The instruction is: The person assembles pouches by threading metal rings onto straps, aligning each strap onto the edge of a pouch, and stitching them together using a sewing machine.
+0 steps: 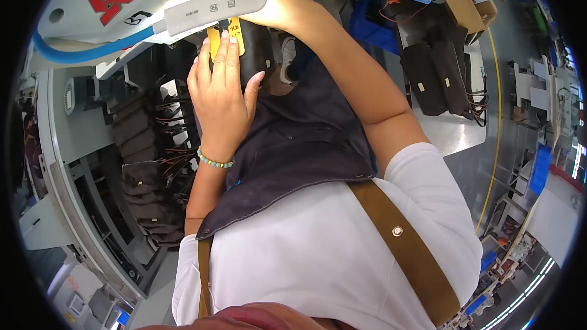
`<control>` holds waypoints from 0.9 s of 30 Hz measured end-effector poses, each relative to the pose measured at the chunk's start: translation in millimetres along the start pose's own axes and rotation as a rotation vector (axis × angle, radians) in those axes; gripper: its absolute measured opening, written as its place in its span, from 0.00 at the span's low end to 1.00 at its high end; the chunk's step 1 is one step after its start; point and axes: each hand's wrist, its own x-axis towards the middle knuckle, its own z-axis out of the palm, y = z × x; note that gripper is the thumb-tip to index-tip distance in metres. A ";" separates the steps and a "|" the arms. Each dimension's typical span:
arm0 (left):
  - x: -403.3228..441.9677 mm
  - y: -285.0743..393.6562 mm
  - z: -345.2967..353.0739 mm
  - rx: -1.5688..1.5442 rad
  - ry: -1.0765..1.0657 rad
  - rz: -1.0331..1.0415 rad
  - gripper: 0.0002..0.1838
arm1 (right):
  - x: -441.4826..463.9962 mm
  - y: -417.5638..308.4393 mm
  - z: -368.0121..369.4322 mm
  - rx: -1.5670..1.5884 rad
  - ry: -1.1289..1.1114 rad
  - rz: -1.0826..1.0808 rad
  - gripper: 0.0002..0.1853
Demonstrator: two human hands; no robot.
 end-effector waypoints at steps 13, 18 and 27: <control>8.8 0.8 4.2 0.052 -0.019 -0.004 0.35 | -0.6 1.5 7.2 0.298 0.060 0.117 0.04; 14.9 -2.4 6.0 -0.022 0.007 0.008 0.34 | 2.2 0.6 4.9 0.183 -0.034 0.182 0.05; 10.5 -8.0 3.4 -0.094 0.006 0.016 0.33 | -27.4 0.0 10.1 0.196 0.095 0.064 0.10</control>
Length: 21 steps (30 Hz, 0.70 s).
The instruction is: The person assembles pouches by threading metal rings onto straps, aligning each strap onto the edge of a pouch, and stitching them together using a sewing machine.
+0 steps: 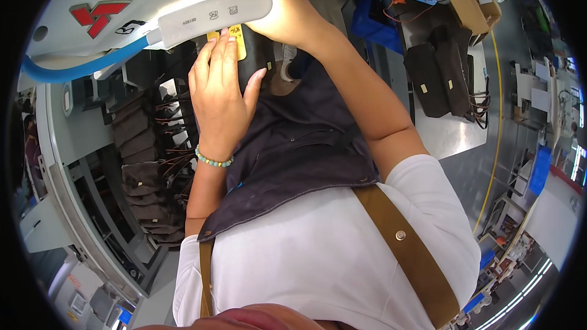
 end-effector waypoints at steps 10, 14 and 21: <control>-23.9 -25.5 16.4 -0.395 0.094 -0.179 0.41 | -66.1 -2.9 68.7 0.402 0.434 0.482 0.14; -18.1 -26.6 13.8 -0.327 0.056 -0.153 0.39 | -57.9 -4.6 75.5 0.682 0.496 0.553 0.13; -18.7 -27.4 13.3 -0.248 0.026 -0.155 0.38 | -49.3 -12.5 87.0 0.803 0.612 0.568 0.14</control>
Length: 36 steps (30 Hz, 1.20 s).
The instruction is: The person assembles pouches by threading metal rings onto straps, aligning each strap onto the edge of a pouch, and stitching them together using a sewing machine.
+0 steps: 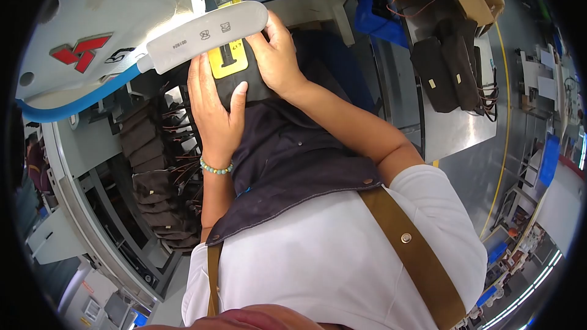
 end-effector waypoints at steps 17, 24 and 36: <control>3.3 -0.4 -2.4 -0.040 -0.012 0.007 0.43 | 1.6 3.6 0.5 0.060 -0.016 -0.024 0.13; 2.7 1.5 -0.5 -0.138 0.020 -0.041 0.49 | 3.7 8.2 -0.7 0.110 -0.016 0.014 0.13; 0.6 -2.7 -1.2 -0.262 0.057 -0.033 0.53 | 22.3 -20.0 -12.3 -0.842 0.038 -0.846 0.13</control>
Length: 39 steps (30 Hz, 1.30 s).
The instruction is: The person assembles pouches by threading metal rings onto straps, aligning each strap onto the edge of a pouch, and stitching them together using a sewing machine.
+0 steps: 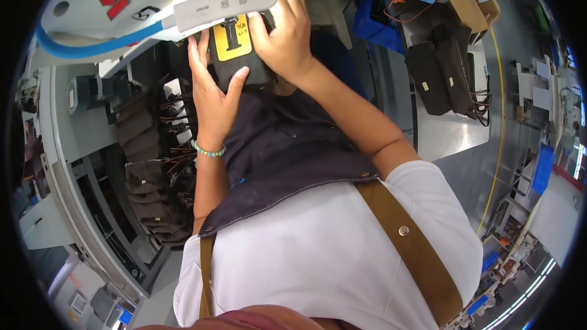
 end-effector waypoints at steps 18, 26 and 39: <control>-2.9 -1.7 9.1 -0.160 0.065 -0.049 0.52 | -10.2 8.7 1.4 0.558 -0.182 0.624 0.08; -1.0 -0.1 2.4 -0.091 0.029 -0.023 0.48 | -14.8 12.2 2.1 0.527 -0.035 0.490 0.07; -20.7 13.5 -5.1 -0.093 0.255 -0.006 0.25 | 58.5 5.0 5.4 0.607 -0.428 -0.026 0.12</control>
